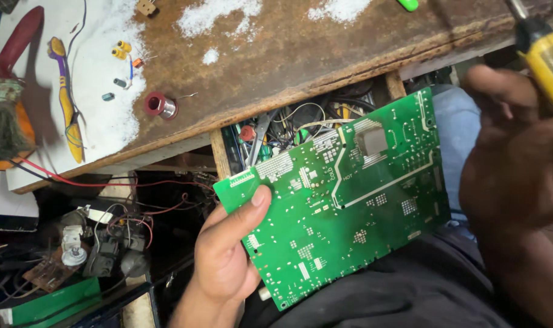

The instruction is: The person manipulates a circuit board by hand, uses a soldering iron to apply solder to connections, and uses a screwdriver to touch various components on the board.

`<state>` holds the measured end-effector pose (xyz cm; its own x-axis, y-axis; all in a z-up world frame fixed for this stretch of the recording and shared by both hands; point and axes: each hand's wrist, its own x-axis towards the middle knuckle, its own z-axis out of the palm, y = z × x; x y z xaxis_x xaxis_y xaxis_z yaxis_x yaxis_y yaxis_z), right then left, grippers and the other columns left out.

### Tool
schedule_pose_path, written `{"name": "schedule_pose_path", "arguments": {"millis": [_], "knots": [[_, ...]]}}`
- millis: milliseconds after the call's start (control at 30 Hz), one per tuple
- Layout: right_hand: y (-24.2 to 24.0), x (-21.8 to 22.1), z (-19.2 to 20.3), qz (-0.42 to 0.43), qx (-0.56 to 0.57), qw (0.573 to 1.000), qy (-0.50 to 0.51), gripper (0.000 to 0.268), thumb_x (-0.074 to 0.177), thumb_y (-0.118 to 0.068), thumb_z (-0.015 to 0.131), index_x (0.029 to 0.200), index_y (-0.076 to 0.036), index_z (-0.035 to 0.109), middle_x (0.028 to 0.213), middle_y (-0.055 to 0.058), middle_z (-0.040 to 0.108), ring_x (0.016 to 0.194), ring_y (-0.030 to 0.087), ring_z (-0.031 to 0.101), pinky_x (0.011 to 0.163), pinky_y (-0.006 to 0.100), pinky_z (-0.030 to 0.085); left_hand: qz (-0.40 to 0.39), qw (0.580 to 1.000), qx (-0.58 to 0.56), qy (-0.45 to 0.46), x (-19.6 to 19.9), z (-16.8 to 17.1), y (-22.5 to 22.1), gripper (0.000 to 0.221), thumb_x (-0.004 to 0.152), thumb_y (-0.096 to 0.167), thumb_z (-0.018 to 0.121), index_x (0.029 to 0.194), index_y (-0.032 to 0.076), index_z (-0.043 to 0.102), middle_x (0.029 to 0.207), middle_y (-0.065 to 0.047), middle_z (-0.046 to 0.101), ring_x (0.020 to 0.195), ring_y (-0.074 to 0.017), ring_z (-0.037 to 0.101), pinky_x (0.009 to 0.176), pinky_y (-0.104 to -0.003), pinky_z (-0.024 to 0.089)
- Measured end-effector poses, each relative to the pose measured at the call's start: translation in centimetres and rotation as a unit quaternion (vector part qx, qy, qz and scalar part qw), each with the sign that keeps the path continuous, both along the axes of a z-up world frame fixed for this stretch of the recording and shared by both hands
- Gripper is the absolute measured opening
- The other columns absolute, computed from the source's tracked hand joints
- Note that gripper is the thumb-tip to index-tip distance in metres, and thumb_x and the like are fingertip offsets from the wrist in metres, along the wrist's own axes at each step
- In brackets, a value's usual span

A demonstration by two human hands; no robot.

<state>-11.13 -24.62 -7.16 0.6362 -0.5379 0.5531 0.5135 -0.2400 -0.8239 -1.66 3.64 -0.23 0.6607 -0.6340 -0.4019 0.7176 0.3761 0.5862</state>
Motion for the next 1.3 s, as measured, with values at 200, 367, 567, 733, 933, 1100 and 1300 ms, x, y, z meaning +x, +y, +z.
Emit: {"name": "schedule_pose_path", "arguments": {"millis": [200,367,567,733,933,1100,1300], "knots": [[-1.1,-2.4,-1.1,-0.033,0.007,0.994,0.100,0.030,0.123,-0.031,0.043,0.132,-0.003,0.050,0.127,0.008,0.055,0.118,0.019,0.056,0.109,0.035,0.048,0.022,1.000,0.010,0.002,-0.1,-0.7,0.3,0.040,0.101,0.017,0.059,0.132,-0.008,0.059,0.117,-0.018,0.071,0.102,-0.0243,0.070,0.090,-0.037,0.055],[-0.2,-2.6,0.0,-0.056,-0.038,0.985,0.159,0.032,0.120,-0.029,0.047,0.134,0.000,0.053,0.130,0.008,0.055,0.116,0.019,0.057,0.108,0.037,0.050,0.026,0.999,-0.019,-0.016,-0.3,-0.9,0.5,0.039,0.103,0.016,0.059,0.133,-0.009,0.058,0.119,-0.019,0.070,0.103,-0.0246,0.069,0.091,-0.037,0.054],[2.4,-2.6,3.4,0.012,-0.052,0.987,0.152,0.039,0.112,-0.016,0.043,0.150,-0.007,0.046,0.148,0.008,0.051,0.138,0.020,0.053,0.125,0.036,0.042,-0.035,0.993,-0.074,-0.084,0.5,2.0,0.0,0.066,0.101,0.021,0.059,0.157,-0.010,0.041,0.142,-0.023,0.060,0.127,-0.0281,0.061,0.112,-0.040,0.047],[3.3,-3.3,5.8,0.069,-0.061,0.986,0.138,0.043,0.116,-0.010,0.046,0.158,-0.012,0.036,0.160,0.007,0.048,0.147,0.022,0.046,0.128,0.036,0.037,-0.046,0.987,-0.094,-0.121,1.1,3.6,-0.5,0.073,0.103,0.022,0.058,0.161,-0.013,0.033,0.146,-0.025,0.057,0.134,-0.0313,0.058,0.118,-0.043,0.044],[2.3,-2.4,3.0,-0.020,-0.028,0.993,0.110,0.045,0.114,-0.017,0.054,0.154,-0.012,0.035,0.153,0.016,0.054,0.139,0.026,0.052,0.117,0.037,0.042,0.015,0.981,-0.071,-0.180,0.9,5.2,-0.8,0.071,0.105,0.020,0.058,0.162,-0.016,0.037,0.145,-0.031,0.057,0.130,-0.0349,0.058,0.116,-0.044,0.043],[-2.2,-4.1,-1.7,-0.095,-0.013,0.995,-0.036,0.035,0.122,-0.027,0.058,0.149,-0.013,0.040,0.135,0.019,0.064,0.121,0.028,0.065,0.112,0.039,0.052,-0.039,0.807,0.222,-0.546,2.6,12.0,-1.8,0.069,0.107,0.040,0.053,0.153,-0.009,0.038,0.152,-0.027,0.054,0.144,-0.0367,0.053,0.123,-0.048,0.034],[-10.4,-7.2,0.8,-0.231,0.019,0.970,-0.070,0.040,0.122,-0.025,0.051,0.154,-0.006,0.037,0.132,0.015,0.064,0.110,0.018,0.062,0.099,0.031,0.052,-0.186,0.451,0.193,-0.852,7.2,7.2,0.7,0.068,0.103,0.041,0.053,0.157,0.008,0.027,0.160,-0.021,0.040,0.148,-0.0330,0.043,0.120,-0.054,0.027]]}}
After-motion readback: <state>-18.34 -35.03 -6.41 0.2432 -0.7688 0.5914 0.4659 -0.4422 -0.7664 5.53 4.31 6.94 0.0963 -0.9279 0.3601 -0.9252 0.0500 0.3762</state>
